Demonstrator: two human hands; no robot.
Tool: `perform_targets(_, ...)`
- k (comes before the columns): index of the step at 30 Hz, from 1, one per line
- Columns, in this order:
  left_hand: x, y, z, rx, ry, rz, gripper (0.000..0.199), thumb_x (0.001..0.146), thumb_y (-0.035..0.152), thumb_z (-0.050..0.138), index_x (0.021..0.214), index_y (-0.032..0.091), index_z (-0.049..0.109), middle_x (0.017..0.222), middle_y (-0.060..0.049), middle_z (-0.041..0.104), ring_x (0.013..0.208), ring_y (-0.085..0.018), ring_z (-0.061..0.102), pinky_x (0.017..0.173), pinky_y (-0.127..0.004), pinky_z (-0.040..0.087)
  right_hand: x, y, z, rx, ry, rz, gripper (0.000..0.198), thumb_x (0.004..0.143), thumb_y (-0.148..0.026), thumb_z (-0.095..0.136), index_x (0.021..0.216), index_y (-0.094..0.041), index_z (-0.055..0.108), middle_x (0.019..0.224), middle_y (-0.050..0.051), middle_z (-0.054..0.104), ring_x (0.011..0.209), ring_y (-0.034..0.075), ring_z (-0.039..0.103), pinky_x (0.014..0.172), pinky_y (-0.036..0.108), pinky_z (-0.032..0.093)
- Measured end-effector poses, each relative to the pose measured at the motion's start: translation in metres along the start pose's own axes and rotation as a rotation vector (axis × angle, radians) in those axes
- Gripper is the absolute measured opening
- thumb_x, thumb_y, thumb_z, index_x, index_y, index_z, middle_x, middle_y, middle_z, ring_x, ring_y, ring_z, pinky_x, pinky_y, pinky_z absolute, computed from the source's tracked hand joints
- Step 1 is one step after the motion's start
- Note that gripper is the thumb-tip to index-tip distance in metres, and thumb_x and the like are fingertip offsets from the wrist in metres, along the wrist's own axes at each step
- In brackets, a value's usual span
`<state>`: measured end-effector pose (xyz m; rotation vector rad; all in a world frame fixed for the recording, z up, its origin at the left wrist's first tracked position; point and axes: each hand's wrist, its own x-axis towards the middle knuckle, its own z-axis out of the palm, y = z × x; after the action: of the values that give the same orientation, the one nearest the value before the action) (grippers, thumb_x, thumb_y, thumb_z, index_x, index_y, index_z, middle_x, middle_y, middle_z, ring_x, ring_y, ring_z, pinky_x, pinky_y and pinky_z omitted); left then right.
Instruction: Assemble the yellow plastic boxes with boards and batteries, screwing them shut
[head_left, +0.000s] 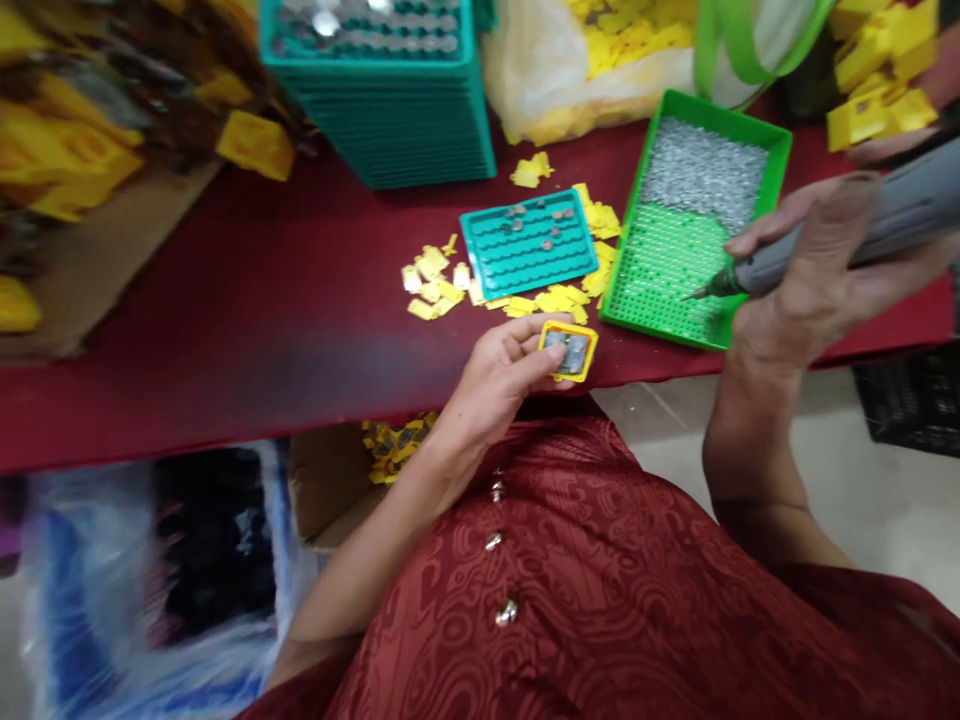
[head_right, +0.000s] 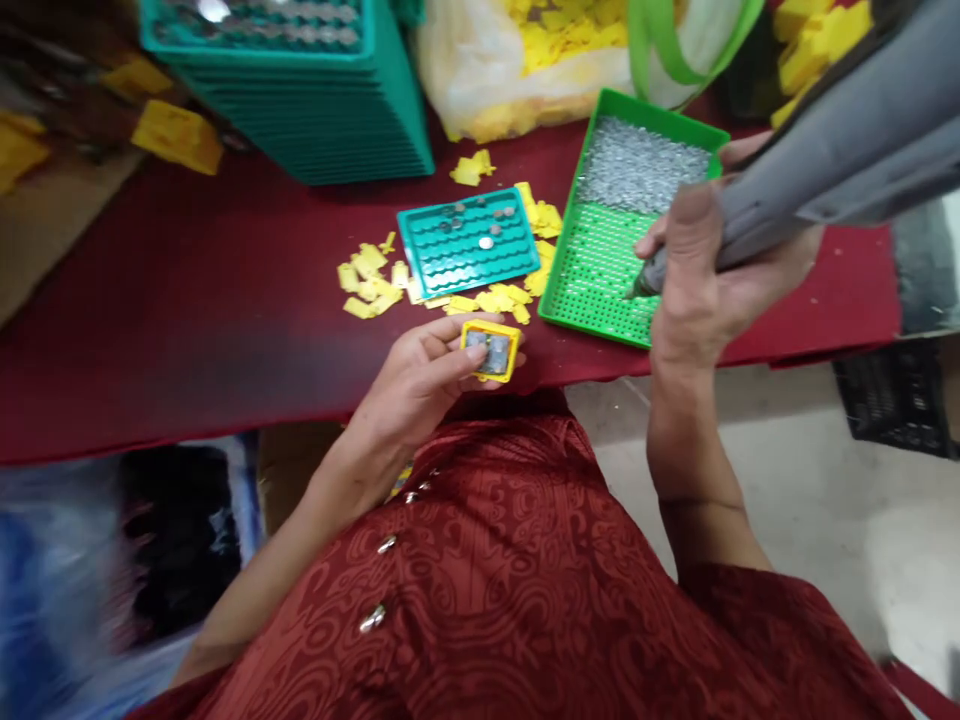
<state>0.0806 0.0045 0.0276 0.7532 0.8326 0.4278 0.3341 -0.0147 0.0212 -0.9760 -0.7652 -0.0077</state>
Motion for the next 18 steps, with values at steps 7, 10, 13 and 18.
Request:
perform_targets(7,0.0064,-0.0014,0.0045,-0.018,0.053,-0.05,0.057,0.06,0.037,0.105,0.106,0.015,0.079,0.091,-0.006,0.085,0.073,-0.017,0.08,0.064,-0.023,0.067,-0.0004,0.0045,0.0049,-0.062,-0.189,-0.237,0.028,0.101,-0.05,0.079,0.111,-0.025,0.072,0.067,-0.012,0.061,0.049,-0.001,0.06,0.047,0.009,0.047)
perform_targets(10,0.0067,-0.0008,0.0067,-0.032,0.064,-0.059,0.057,0.059,0.036,0.106,0.105,0.015,0.079,0.089,-0.005,0.085,0.072,-0.016,0.08,0.062,-0.021,0.066,-0.0035,0.0043,0.0071,0.001,-0.23,-0.208,0.027,0.102,-0.049,0.078,0.111,-0.024,0.071,0.065,-0.012,0.059,0.047,-0.001,0.056,0.046,0.008,0.045)
perform_targets(13,0.0065,-0.0007,0.0074,-0.047,0.077,-0.065,0.057,0.058,0.034,0.108,0.105,0.016,0.08,0.087,-0.003,0.085,0.069,-0.014,0.079,0.06,-0.018,0.064,-0.0049,0.0047,0.0082,-0.015,-0.246,-0.2,0.029,0.102,-0.051,0.077,0.111,-0.025,0.069,0.067,-0.013,0.059,0.047,-0.001,0.056,0.045,0.009,0.044)
perform_targets(18,0.0065,0.0005,0.0069,-0.047,0.071,-0.07,0.057,0.059,0.035,0.108,0.105,0.017,0.08,0.086,-0.003,0.085,0.069,-0.014,0.079,0.06,-0.018,0.064,-0.0067,0.0012,0.0087,-0.063,-0.247,-0.149,0.033,0.1,-0.057,0.078,0.106,-0.026,0.066,0.065,-0.012,0.057,0.047,0.002,0.056,0.043,0.016,0.042)
